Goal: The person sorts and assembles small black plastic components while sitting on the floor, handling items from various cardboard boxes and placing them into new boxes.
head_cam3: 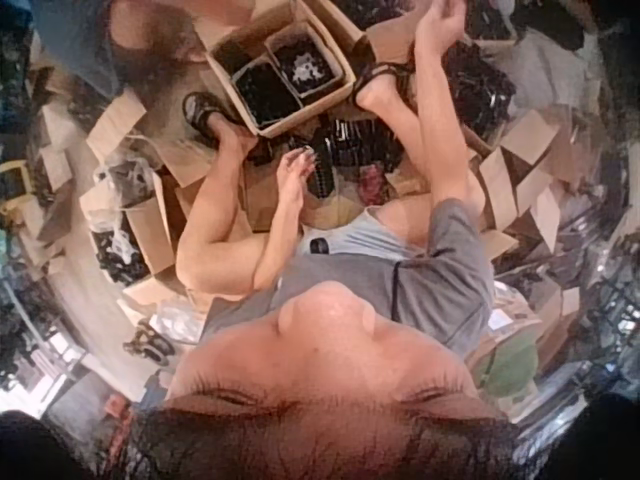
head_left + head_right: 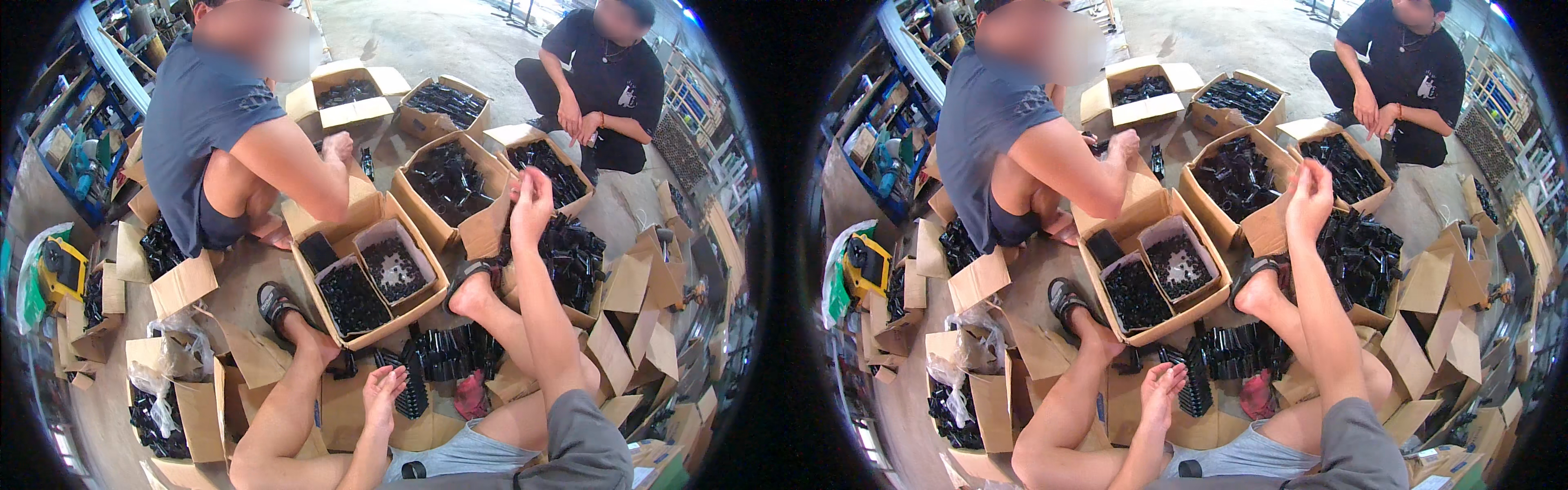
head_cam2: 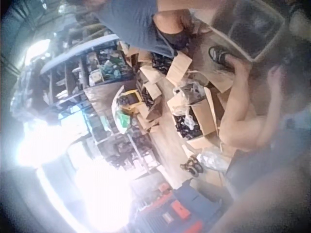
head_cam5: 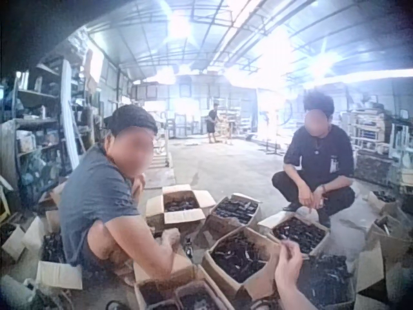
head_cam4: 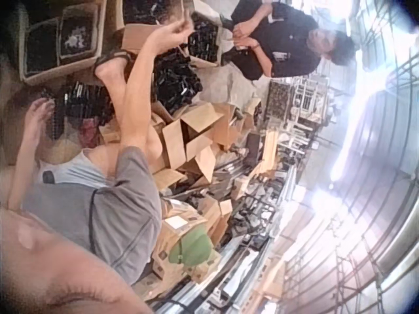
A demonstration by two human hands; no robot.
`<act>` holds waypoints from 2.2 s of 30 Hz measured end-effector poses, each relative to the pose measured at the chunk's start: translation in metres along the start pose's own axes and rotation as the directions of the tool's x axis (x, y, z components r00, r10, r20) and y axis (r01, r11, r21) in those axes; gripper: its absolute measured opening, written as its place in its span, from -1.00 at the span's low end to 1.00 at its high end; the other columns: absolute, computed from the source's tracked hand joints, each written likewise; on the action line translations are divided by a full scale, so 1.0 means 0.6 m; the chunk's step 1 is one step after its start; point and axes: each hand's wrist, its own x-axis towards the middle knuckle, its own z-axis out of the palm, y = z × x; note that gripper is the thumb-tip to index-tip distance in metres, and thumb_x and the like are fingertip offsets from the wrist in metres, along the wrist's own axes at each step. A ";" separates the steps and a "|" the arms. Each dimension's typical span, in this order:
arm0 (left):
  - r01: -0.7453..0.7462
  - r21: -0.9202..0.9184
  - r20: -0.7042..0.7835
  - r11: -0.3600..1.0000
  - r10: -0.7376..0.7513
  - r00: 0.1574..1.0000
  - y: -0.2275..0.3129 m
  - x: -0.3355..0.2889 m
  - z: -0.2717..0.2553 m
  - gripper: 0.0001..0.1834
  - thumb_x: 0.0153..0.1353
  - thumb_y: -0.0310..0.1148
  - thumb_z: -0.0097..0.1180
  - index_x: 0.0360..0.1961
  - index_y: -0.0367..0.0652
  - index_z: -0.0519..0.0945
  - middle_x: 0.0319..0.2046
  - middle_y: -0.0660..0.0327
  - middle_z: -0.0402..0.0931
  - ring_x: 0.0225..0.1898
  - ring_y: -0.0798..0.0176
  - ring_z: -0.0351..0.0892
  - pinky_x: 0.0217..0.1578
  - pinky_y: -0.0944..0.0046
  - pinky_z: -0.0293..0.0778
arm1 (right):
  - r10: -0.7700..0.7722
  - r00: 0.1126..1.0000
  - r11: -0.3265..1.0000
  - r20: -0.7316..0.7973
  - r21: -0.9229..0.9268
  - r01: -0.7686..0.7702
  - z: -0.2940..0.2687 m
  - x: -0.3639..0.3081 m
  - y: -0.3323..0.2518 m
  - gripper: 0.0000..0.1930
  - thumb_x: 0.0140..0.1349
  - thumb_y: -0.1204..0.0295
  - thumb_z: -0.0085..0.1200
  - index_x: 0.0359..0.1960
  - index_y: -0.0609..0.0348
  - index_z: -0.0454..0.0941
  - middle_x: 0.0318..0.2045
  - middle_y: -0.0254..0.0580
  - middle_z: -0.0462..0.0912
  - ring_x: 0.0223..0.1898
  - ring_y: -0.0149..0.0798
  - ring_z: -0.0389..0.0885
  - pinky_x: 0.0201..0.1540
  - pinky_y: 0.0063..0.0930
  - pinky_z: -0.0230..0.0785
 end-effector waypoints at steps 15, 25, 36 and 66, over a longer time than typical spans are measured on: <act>-0.018 0.946 -0.067 0.324 0.250 0.966 -0.040 -0.009 -0.051 -0.48 0.17 -0.22 0.36 0.05 -0.27 0.49 -0.12 -0.03 0.68 -0.05 0.00 0.68 -0.02 0.06 0.53 | 0.757 0.520 0.653 0.397 -0.418 -0.632 -0.289 -0.381 0.020 -0.70 0.56 0.26 -0.13 -0.05 0.22 0.58 -0.26 -0.24 0.69 -0.29 -0.43 0.64 -0.22 -0.54 0.46; 0.076 0.988 -0.102 0.135 0.197 0.975 -0.082 -0.003 -0.033 -0.34 0.05 -0.17 0.44 0.08 -0.26 0.41 -0.10 -0.18 0.59 -0.03 -0.31 0.58 -0.01 -0.13 0.48 | 0.731 0.337 0.680 0.593 -0.675 -0.286 -0.293 -0.527 0.017 -0.78 0.33 0.37 0.13 -0.08 0.22 0.62 -0.26 -0.03 0.73 -0.26 -0.15 0.73 -0.14 -0.29 0.53; -0.155 0.787 0.401 -0.598 0.305 0.864 0.026 0.105 -0.049 -0.46 0.16 -0.48 0.10 0.23 -0.13 0.45 -0.07 0.04 0.46 -0.05 -0.03 0.51 -0.03 0.03 0.49 | 0.636 0.330 0.755 0.697 -0.652 -0.078 -0.242 -0.544 0.022 -0.78 0.32 0.36 0.15 -0.13 0.24 0.63 -0.23 0.03 0.73 -0.22 -0.02 0.73 -0.14 -0.22 0.54; -0.054 0.555 0.114 0.830 -0.012 0.993 0.050 -0.005 -0.048 -0.70 0.24 -0.39 0.35 -0.09 -0.20 0.52 -0.15 0.27 0.59 -0.08 0.41 0.57 -0.09 0.32 0.53 | 0.223 0.509 0.973 0.832 -0.156 -0.171 -0.172 -0.518 -0.046 -0.71 0.22 0.54 0.25 -0.02 0.24 0.60 -0.15 -0.03 0.67 -0.15 -0.08 0.71 -0.09 -0.31 0.56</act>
